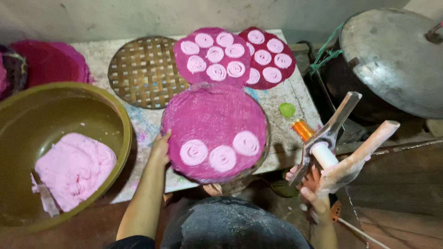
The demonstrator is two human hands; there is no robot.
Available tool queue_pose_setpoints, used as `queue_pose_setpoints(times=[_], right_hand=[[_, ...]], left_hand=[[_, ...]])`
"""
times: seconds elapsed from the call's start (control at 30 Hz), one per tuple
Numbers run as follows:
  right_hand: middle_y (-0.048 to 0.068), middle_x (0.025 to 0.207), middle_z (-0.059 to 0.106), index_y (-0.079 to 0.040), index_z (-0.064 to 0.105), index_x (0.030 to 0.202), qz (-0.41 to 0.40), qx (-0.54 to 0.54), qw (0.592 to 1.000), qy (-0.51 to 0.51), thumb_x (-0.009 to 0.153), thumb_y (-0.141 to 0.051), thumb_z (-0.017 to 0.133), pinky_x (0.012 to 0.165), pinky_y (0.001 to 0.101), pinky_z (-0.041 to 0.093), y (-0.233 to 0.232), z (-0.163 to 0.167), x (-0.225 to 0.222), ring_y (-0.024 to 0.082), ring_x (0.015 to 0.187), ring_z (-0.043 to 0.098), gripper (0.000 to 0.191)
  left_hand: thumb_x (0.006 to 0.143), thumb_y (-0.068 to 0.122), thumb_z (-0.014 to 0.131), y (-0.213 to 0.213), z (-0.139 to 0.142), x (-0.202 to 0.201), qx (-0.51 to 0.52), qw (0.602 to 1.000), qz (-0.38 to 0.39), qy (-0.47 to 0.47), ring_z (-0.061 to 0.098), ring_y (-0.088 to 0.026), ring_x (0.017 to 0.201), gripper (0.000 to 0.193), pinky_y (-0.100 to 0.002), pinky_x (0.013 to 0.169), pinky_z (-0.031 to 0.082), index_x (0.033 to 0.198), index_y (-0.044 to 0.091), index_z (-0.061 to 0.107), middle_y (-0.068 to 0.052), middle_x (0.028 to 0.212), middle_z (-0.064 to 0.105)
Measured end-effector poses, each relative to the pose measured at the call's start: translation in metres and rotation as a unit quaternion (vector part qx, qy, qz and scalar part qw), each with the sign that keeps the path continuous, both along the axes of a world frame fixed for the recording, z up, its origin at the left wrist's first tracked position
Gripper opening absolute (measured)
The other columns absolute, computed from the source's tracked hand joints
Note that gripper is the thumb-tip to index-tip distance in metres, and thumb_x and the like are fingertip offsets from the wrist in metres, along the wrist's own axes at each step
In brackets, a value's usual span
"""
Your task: The person scoops pink paste from a large bowl into a handheld extruder tool, then squeezes the tool to pipe spiral rosettes of paste onto round pink boards on the worktable, filling the boards one rosette at a time and setting filled boards aside.
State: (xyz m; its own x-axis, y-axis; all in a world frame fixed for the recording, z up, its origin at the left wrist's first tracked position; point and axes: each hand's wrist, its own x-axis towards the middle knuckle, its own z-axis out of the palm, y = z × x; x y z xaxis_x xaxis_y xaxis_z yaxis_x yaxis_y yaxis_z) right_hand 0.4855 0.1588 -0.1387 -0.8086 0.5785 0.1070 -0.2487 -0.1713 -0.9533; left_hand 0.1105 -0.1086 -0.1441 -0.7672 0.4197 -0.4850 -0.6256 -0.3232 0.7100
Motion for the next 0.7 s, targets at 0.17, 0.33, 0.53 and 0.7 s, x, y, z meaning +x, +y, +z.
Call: queue_pose_setpoints(times=[0.17, 0.33, 0.53, 0.7], right_hand=[[0.027, 0.14, 0.05, -0.005, 0.017, 0.161, 0.042, -0.017, 0.999, 0.004, 0.083, -0.019, 0.075, 0.11, 0.0573, 0.042, 0.03, -0.004, -0.001, 0.042, 0.129, 0.054, 0.098], [0.027, 0.14, 0.051, -0.001, 0.023, 0.162, 0.064, -0.031, 0.997, 0.012, 0.082, -0.021, 0.071, 0.113, 0.0556, 0.042, 0.014, 0.0, -0.024, 0.04, 0.128, 0.056, 0.096], [0.025, 0.136, 0.053, -0.001, 0.023, 0.164, 0.069, -0.027, 0.997, -0.011, 0.081, -0.025, 0.073, 0.112, 0.0544, 0.044, -0.02, 0.009, -0.05, 0.036, 0.126, 0.056, 0.1], [0.021, 0.134, 0.055, -0.004, 0.024, 0.159, 0.141, 0.016, 0.985, -0.094, 0.084, -0.04, 0.078, 0.108, 0.0486, 0.046, -0.029, 0.019, -0.066, 0.032, 0.122, 0.058, 0.099]], left_hand=[[0.098, 0.016, 0.06, 0.048, -0.035, 0.076, -0.004, 0.998, 0.052, 0.023, 0.063, -0.03, 0.119, 0.051, -0.048, 0.102, 0.052, 0.146, 0.008, 0.047, -0.014, 0.135, 0.064], [0.094, 0.013, 0.064, 0.051, -0.066, 0.101, -0.003, 0.998, 0.046, 0.052, 0.066, -0.028, 0.117, 0.052, -0.045, 0.094, 0.058, 0.143, 0.007, 0.047, -0.013, 0.133, 0.064], [0.092, 0.009, 0.064, 0.01, -0.081, 0.045, -0.019, 0.996, -0.005, 0.082, 0.069, -0.024, 0.111, 0.05, -0.042, 0.087, 0.06, 0.139, 0.006, 0.049, -0.013, 0.13, 0.066], [0.092, 0.015, 0.074, -0.006, -0.075, 0.031, -0.12, 0.97, 0.04, 0.206, 0.059, -0.029, 0.12, 0.056, -0.044, 0.096, 0.055, 0.139, 0.002, 0.047, -0.019, 0.136, 0.057]])
